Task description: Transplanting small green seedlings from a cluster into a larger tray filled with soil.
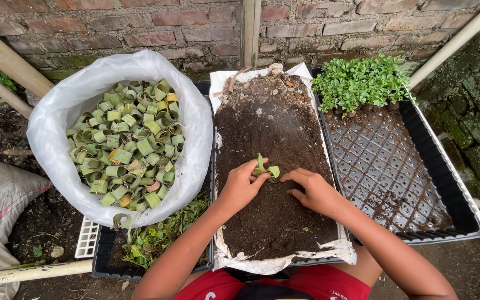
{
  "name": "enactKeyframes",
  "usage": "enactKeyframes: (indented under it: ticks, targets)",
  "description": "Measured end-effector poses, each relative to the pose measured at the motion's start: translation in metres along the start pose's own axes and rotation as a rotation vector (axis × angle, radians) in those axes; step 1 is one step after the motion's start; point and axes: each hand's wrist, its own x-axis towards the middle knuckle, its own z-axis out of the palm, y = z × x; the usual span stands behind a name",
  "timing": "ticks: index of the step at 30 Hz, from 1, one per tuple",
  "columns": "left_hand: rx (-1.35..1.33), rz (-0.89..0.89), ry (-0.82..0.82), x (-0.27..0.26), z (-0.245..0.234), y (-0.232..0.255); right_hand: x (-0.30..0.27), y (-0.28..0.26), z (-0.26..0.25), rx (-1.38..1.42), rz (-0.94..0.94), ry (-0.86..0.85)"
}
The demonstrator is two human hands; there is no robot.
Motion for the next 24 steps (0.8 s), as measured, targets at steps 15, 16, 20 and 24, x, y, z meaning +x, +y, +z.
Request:
enactKeyframes:
  ticks: [15,16,20,24]
  targets:
    - [-0.121,-0.098,0.048,0.003,-0.002,-0.016,0.021,-0.007,-0.002,0.280,0.013,0.190]
    - [-0.120,-0.098,0.048,0.004,-0.001,-0.022,0.022,-0.008,-0.001,0.280,0.012,0.190]
    - [-0.222,-0.129,0.071,0.007,0.003,-0.041,0.022,-0.013,0.000,0.192,-0.071,0.176]
    - [-0.262,-0.144,0.090,0.007,0.006,-0.047,0.017,-0.016,0.001,0.094,-0.090,0.173]
